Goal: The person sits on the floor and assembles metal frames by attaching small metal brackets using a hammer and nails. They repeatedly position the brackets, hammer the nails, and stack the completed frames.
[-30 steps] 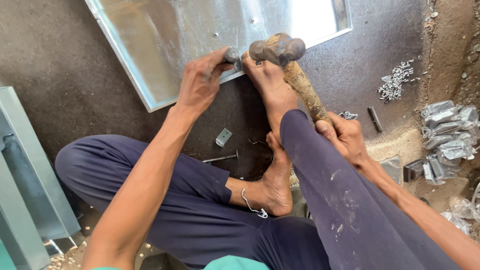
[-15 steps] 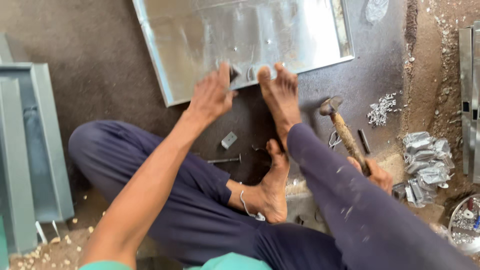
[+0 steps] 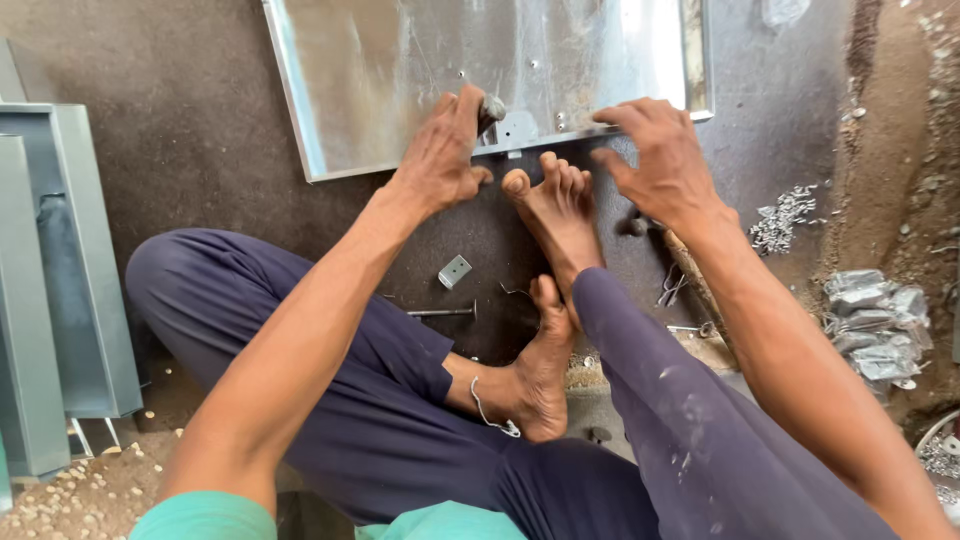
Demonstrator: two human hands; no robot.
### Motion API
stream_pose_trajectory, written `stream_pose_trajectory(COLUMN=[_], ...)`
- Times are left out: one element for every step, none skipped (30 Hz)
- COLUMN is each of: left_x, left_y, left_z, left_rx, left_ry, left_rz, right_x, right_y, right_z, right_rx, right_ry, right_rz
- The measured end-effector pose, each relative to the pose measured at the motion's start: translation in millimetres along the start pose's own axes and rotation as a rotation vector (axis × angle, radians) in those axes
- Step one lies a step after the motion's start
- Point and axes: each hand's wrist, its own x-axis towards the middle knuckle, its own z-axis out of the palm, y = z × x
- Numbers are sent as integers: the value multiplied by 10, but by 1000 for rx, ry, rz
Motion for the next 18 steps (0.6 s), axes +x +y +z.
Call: stream_pose_trajectory(left_x=[78, 155, 195, 245, 311, 397, 414, 408, 399, 335, 363, 374, 332, 298, 249, 231, 170, 122], left_y=[-9, -2, 60, 120, 169, 202, 252, 308, 358, 429, 455, 451, 432, 374, 301, 204, 146, 118], left_z=[-16, -79, -154, -277, -435, -615, -726, -783, -837, -825, -826, -785, -663, -532, -397, -300, -241, -212], left_rx=[-37, -73, -115, -134, -151, -168, -128, -85, -36, -149, -239, -327, -310, -294, -286, -286, -292, -298], left_ry=[-50, -101, -154, -77, 1, 79, -56, -194, -324, -208, -71, 63, 86, 110, 129, 116, 90, 63], left_rz=[-36, -72, -111, -23, 67, 158, -1, -156, -306, -168, -8, 157, 168, 179, 183, 178, 163, 149], right_x=[41, 98, 125, 153, 213, 267, 227, 174, 169, 90, 170, 177, 146, 128, 79, 37, -67, -154], right_y=[29, 41, 41, 63, 100, 176, 219, 224, 245, 189, 215, 159, 130, 136, 146, 183, 185, 197], right_z=[47, 40, -15, -106, -171, -259, -324, -328, -346, -306, -307, -223, -149, -75, 0, 48, 77, 77], right_rx=[-28, -56, -39, -21, -4, 30, 69, 98, 123, 128, 119, 92, 68, 47, 28, 10, 30, 51], right_ry=[-10, -20, -32, -43, -51, 36, 109, 123, 141, 113, 113, 66, 7, 66, 115, 163, 154, 146], right_rz=[-41, -81, -86, -91, -97, -161, -215, -229, -254, -224, -213, -147, -71, -81, -87, -93, -97, -100])
